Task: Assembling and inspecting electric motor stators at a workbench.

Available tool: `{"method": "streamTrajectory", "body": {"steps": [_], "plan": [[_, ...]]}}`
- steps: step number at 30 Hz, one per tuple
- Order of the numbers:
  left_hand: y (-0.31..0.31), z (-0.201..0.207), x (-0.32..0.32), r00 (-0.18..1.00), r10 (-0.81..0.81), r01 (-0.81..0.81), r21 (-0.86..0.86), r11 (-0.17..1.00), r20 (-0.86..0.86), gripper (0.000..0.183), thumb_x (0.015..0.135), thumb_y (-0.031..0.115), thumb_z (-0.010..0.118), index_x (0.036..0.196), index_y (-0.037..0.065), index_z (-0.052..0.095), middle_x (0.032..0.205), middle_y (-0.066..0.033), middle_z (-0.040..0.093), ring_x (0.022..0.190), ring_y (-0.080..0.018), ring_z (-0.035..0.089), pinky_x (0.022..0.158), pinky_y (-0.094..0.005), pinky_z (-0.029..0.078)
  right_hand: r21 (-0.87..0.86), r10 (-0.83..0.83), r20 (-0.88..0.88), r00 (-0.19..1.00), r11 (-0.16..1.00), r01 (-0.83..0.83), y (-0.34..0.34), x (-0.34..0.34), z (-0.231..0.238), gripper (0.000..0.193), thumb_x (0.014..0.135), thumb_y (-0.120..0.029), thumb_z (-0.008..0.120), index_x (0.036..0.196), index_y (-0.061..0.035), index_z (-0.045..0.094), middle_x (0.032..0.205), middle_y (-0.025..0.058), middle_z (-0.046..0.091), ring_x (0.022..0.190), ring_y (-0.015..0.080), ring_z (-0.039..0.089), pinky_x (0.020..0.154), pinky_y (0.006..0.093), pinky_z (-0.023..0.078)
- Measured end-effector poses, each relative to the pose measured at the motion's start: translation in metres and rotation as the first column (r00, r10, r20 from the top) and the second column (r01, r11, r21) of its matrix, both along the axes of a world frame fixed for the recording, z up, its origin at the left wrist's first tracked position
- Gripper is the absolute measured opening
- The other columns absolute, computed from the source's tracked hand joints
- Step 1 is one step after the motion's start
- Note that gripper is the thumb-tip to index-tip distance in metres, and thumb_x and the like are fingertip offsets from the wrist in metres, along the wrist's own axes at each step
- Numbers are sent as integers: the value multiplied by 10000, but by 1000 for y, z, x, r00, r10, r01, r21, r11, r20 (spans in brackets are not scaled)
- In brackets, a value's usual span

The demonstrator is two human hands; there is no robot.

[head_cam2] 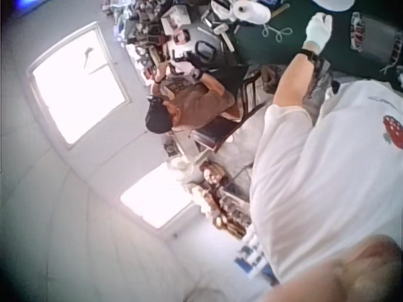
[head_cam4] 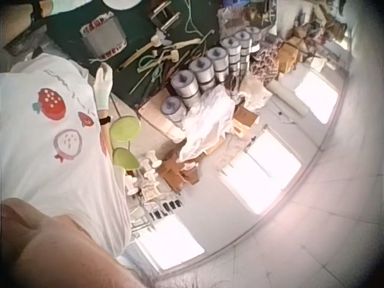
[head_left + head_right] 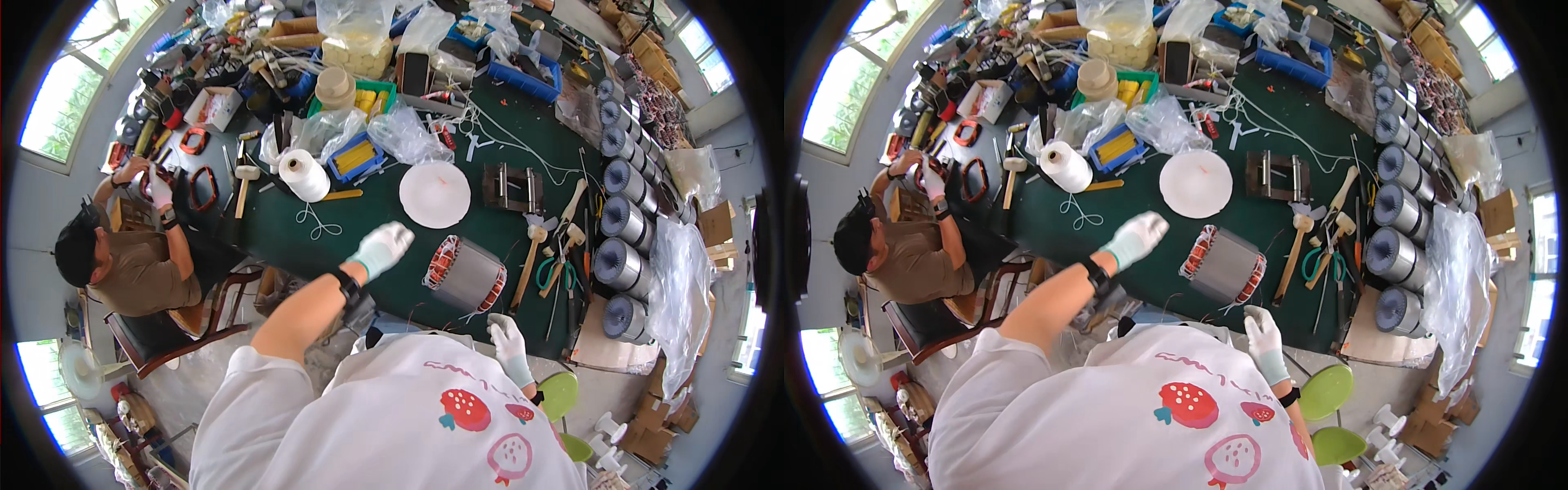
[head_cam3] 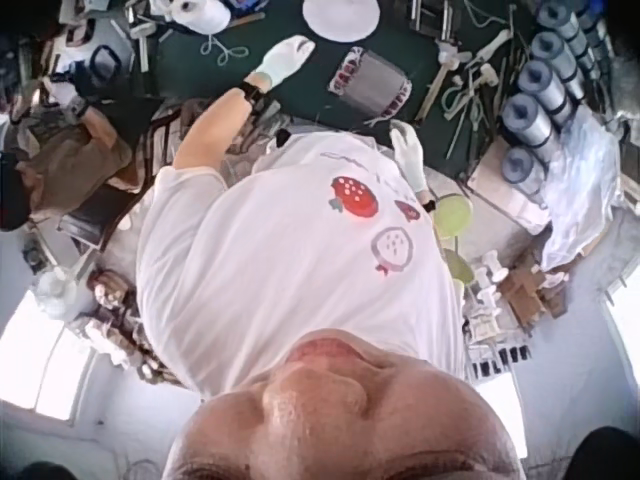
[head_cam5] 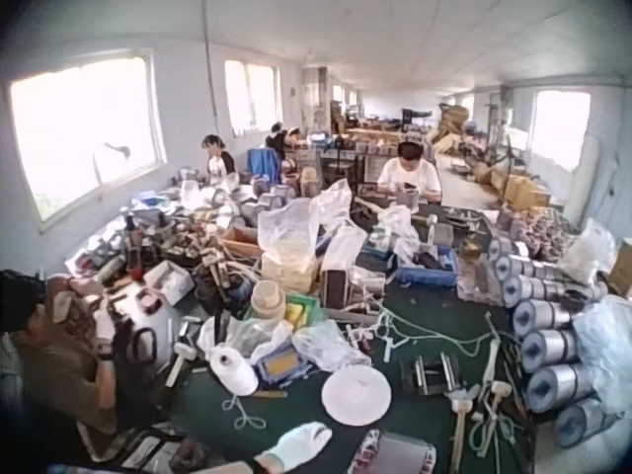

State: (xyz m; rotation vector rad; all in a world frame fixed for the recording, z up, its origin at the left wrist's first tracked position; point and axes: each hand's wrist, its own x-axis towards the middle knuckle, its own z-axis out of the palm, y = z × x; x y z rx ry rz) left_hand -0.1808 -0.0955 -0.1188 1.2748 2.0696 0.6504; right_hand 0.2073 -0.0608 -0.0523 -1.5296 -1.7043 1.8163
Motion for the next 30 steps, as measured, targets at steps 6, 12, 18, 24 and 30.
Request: {"method": "streamTrajectory", "body": {"steps": [6, 12, 18, 24, 30], "plan": [[3, -57, -125, 780, 2, -125, -152, 980, -626, 326, 883, 216, 622, 1200, 143, 607, 1234, -89, 638, 1049, -285, 662, 863, -445, 527, 168, -135, 78, 988, 978, 120, 10, -26, -27, 601, 952, -62, 586, 1505, -5, 356, 1429, 147, 496, 1262, 215, 521, 1081, 339, 407], [16, -73, -127, 735, -240, 129, -216, 968, -634, 254, 927, 98, 526, 1157, 173, 603, 996, -82, 632, 944, -274, 680, 763, -422, 569, 120, -169, -179, 969, 974, 192, 29, -90, -26, 843, 890, 34, 596, 1606, -51, 160, 1561, 112, 355, 1387, 212, 418, 1159, 351, 328], [14, -52, -106, 735, -433, 336, -274, 901, -522, 95, 911, 131, 595, 989, 135, 650, 993, -86, 644, 945, -284, 675, 805, -435, 554, 80, -206, -255, 945, 969, 233, 28, -77, -29, 801, 899, 14, 610, 1593, -40, 213, 1543, 122, 393, 1382, 210, 429, 1154, 344, 338], [19, 62, -48, 998, 57, -58, 498, 865, 18, 112, 871, 8, 643, 970, 59, 652, 943, -105, 604, 836, -275, 648, 709, -371, 527, 441, -194, 156, 969, 891, 108, 19, -64, 16, 572, 892, -84, 653, 1435, -27, 481, 1365, 181, 529, 1219, 286, 558, 1078, 380, 418], [-13, 183, 84, 932, -302, 77, 706, 704, 200, 179, 813, -49, 658, 970, 29, 620, 919, -101, 596, 789, -211, 606, 712, -320, 499, 818, 219, 112, 969, 533, -216, 8, -112, 127, 717, 734, -42, 702, 1416, -11, 484, 1400, 215, 505, 1314, 414, 462, 1111, 494, 337]]}}
